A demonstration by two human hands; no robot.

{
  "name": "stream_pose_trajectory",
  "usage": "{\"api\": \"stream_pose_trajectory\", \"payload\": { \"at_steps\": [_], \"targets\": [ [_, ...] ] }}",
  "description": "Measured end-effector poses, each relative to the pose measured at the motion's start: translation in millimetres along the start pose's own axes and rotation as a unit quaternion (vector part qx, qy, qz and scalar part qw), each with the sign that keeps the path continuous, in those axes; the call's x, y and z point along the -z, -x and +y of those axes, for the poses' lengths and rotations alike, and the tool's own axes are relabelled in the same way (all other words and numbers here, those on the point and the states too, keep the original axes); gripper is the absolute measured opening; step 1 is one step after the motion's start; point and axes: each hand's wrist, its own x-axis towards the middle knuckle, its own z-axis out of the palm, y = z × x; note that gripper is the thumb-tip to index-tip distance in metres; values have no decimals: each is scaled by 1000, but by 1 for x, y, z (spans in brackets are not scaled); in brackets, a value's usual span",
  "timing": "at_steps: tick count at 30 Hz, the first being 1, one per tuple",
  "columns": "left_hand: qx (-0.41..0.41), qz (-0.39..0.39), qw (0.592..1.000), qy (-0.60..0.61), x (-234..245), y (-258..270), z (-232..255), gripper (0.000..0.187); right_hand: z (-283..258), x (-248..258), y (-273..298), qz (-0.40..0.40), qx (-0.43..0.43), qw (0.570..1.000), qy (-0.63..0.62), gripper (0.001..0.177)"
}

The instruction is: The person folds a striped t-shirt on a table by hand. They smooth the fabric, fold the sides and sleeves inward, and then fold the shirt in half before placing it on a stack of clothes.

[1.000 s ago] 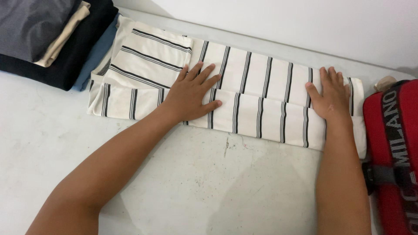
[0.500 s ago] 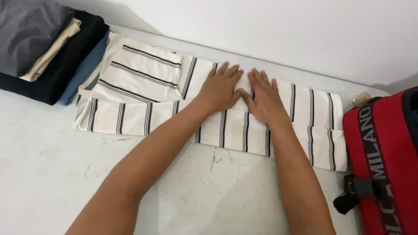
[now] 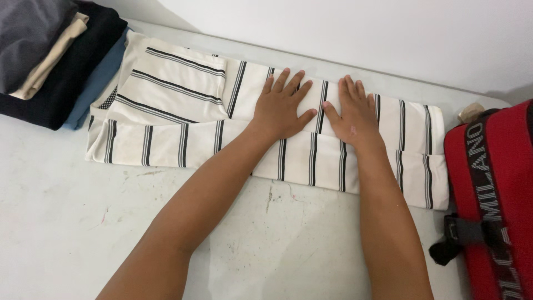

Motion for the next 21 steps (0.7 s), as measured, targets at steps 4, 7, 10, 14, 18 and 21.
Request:
{"api": "stream_pose_trajectory", "payload": {
  "at_steps": [4, 7, 10, 14, 18, 21],
  "targets": [
    [3, 1, 1000, 4, 2, 2, 1, 74, 24, 3, 5, 4, -64, 998, 5, 82],
    [7, -10, 1000, 5, 3, 2, 0, 73, 50, 9, 9, 13, -91, 996, 6, 84],
    [5, -19, 1000, 4, 5, 1, -1, 73, 72, 11, 13, 21, -130, 991, 20, 84],
    [3, -23, 1000, -5, 4, 1, -1, 73, 88, 15, 19, 38, -153, 987, 32, 84],
    [3, -18, 1000, -6, 4, 3, -2, 73, 94, 25, 24, 32, -194, 980, 24, 84],
    [1, -16, 1000, -5, 3, 2, -2, 73, 95, 31, 25, 19, -219, 975, 27, 84]
  ]
}}
